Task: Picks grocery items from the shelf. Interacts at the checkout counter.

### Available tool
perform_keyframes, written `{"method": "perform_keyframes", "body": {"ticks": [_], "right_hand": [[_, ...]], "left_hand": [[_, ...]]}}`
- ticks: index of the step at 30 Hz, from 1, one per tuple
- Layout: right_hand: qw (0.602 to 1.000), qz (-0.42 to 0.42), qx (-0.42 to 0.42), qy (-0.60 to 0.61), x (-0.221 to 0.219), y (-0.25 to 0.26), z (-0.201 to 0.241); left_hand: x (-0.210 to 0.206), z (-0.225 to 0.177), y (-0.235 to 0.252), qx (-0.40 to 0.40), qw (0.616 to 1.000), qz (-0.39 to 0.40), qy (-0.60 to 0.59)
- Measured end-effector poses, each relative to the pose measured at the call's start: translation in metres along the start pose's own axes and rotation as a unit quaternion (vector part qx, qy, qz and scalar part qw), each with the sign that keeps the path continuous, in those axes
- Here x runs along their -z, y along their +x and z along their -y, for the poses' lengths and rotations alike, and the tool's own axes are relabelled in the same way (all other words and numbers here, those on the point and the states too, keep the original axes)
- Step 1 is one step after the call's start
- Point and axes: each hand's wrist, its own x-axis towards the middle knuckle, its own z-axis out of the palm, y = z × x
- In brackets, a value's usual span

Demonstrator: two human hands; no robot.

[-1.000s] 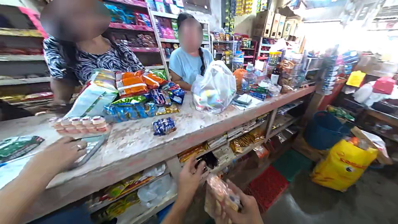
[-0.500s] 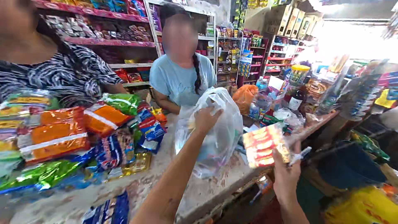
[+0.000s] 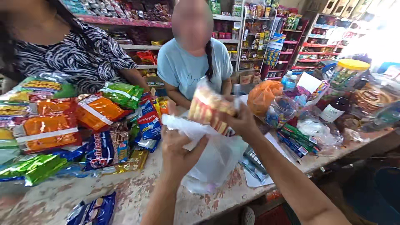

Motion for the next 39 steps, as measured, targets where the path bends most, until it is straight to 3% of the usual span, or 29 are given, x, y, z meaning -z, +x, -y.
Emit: {"method": "perform_keyframes", "body": {"ticks": [3, 5, 6, 8, 10, 12, 13, 14, 16, 17, 19, 21, 23, 24, 27, 32, 37, 39], "right_hand": [[0.955, 0.264, -0.124, -0.048, -0.009, 0.011, -0.011], [0.914, 0.366, -0.144, -0.097, -0.016, 0.014, -0.025], [0.914, 0.368, -0.137, -0.098, -0.016, 0.014, -0.033], [0.948, 0.293, -0.097, -0.079, 0.000, 0.015, -0.040], [0.981, 0.187, -0.042, -0.022, 0.043, 0.010, -0.026], [0.994, 0.080, 0.033, 0.063, 0.097, -0.005, -0.028], [0.993, 0.049, 0.047, 0.094, 0.124, -0.016, -0.042], [0.996, 0.023, 0.030, 0.076, 0.145, -0.031, -0.059], [0.992, 0.035, -0.056, -0.108, 0.166, -0.069, -0.103], [0.968, 0.074, -0.119, -0.209, 0.168, -0.089, -0.129], [0.894, 0.153, -0.227, -0.355, 0.161, -0.121, -0.171], [0.844, 0.191, -0.249, -0.434, 0.148, -0.138, -0.188], [0.829, 0.200, -0.248, -0.460, 0.148, -0.140, -0.192], [0.825, 0.207, -0.254, -0.462, 0.153, -0.138, -0.193], [0.822, 0.197, -0.292, -0.447, 0.175, -0.135, -0.200], [0.853, 0.091, -0.334, -0.389, 0.208, -0.129, -0.196], [0.827, 0.095, -0.320, -0.452, 0.208, -0.132, -0.218], [0.842, 0.095, -0.289, -0.446, 0.206, -0.139, -0.221]], "left_hand": [[0.014, 0.010, 0.012, -0.001, 0.997, 0.019, 0.071], [0.019, 0.016, 0.017, 0.035, 0.990, 0.059, 0.122], [0.022, 0.020, 0.017, 0.076, 0.982, 0.093, 0.145], [0.026, 0.027, 0.011, 0.182, 0.955, 0.117, 0.202], [0.028, 0.004, 0.011, 0.292, 0.927, 0.079, 0.220], [0.013, -0.049, 0.012, 0.287, 0.936, -0.028, 0.201], [-0.010, -0.080, 0.015, 0.245, 0.949, -0.094, 0.172], [-0.033, -0.101, 0.006, 0.203, 0.965, -0.108, 0.128], [-0.081, -0.113, -0.045, 0.186, 0.982, 0.035, -0.011], [-0.108, -0.104, -0.075, 0.188, 0.972, 0.126, -0.067], [-0.152, -0.086, -0.114, 0.281, 0.910, 0.300, -0.056], [-0.179, -0.072, -0.107, 0.402, 0.810, 0.426, 0.031], [-0.191, -0.064, -0.088, 0.459, 0.749, 0.469, 0.093], [-0.194, -0.063, -0.082, 0.471, 0.739, 0.471, 0.106], [-0.203, -0.059, -0.081, 0.493, 0.740, 0.446, 0.104], [-0.210, -0.050, -0.096, 0.502, 0.748, 0.419, 0.116], [-0.196, -0.065, -0.094, 0.538, 0.760, 0.334, 0.146], [-0.183, -0.069, -0.112, 0.490, 0.825, 0.262, 0.108]]}}
